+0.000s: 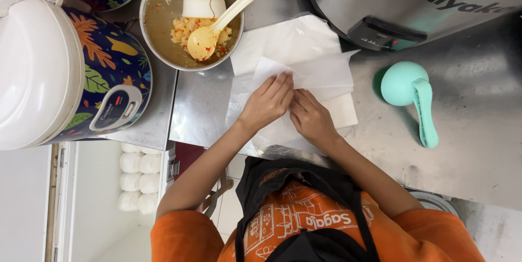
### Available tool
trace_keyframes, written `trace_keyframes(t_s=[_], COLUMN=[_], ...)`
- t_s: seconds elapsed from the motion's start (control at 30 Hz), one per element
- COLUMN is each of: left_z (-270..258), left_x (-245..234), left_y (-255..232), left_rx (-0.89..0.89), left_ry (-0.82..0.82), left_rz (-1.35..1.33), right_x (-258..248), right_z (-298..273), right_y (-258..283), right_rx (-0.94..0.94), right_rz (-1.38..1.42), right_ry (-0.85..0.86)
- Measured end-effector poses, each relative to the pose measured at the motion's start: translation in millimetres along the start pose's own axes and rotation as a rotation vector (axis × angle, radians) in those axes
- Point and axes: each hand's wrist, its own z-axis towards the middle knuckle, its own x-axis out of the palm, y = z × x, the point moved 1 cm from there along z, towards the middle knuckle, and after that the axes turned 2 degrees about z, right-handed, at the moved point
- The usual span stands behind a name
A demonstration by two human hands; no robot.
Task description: The person scoops cooked rice into a small round mold, places the molded rice onto paper, wraps it, and puts the wrapped rice into a cooler box.
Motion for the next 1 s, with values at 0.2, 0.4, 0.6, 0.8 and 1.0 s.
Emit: trace_keyframes(t_s=[0.2, 0.4, 0.6, 0.8, 1.0], left_z=[-6, -16, -13, -42, -71], left_x=[19, 16, 8, 33, 29], left_y=[-13, -33, -43, -51, -14], left_rx=[-0.138, -0.251, -0.352, -0.231, -0.406], left_ry=[0.129, 0.040, 0.038, 0.174, -0.031], left_rz=[-0.225, -0.027, -0.250, -0.045, -0.457], right_x=[3, 16, -7, -22, -26], right_z=[-2, -4, -2, 7, 12], right_y=[2, -23, -32, -31, -71], right_rx=[0.032, 0.207, 0.284, -0.411, -0.408], right_rz=[-0.030, 0.137, 0.271, -0.108, -0.129], right_ry=[0.018, 0.122, -0.182, -0.041, 0.087])
